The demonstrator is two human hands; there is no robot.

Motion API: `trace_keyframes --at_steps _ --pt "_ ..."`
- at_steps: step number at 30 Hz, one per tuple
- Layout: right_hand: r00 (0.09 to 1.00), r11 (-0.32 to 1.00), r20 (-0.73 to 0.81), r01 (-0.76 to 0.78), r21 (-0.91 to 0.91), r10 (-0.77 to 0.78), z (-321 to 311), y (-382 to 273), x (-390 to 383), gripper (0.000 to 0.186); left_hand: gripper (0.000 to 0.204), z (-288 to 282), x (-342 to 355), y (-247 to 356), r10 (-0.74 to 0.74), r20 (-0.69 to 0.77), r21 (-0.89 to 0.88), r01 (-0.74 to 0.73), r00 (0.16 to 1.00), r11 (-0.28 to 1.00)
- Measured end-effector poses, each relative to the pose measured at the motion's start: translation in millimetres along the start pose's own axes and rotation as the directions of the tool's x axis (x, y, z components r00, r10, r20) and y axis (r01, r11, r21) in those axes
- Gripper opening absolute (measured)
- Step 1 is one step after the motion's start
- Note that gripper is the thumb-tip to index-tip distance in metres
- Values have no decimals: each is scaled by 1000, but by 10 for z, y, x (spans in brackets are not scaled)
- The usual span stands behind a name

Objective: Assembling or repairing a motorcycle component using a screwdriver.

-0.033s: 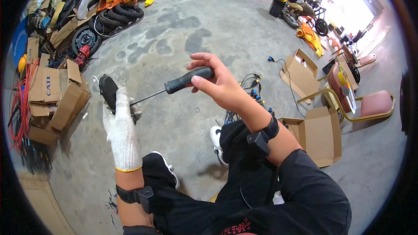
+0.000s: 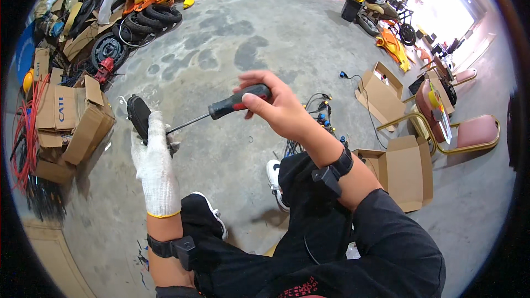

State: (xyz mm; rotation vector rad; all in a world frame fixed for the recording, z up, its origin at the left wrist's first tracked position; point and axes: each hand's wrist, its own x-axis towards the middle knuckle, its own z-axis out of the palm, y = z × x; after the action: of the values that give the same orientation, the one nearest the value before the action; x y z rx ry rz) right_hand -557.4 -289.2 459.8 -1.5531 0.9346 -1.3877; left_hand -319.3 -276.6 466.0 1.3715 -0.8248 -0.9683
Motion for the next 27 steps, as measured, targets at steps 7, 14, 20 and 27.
trace_keyframes --at_steps 7,14,20,27 --pt "909 903 -36 -417 -106 416 -16 -39 4 43 32 46 -40 72 10 -30 1 -10 999 1000" --pt "949 944 50 -302 -133 310 -93 -72 15 45 37 32 -23 29 -36 5 12 36 999 999" --pt "968 968 -58 -246 -44 243 0 -17 -8 41 39 25 -26 29 -11 5 1 11 1000 1000" --pt "918 881 -8 -383 -279 397 -84 -73 -10 36 32 69 -62 85 -9 3 -14 9 1000 1000"
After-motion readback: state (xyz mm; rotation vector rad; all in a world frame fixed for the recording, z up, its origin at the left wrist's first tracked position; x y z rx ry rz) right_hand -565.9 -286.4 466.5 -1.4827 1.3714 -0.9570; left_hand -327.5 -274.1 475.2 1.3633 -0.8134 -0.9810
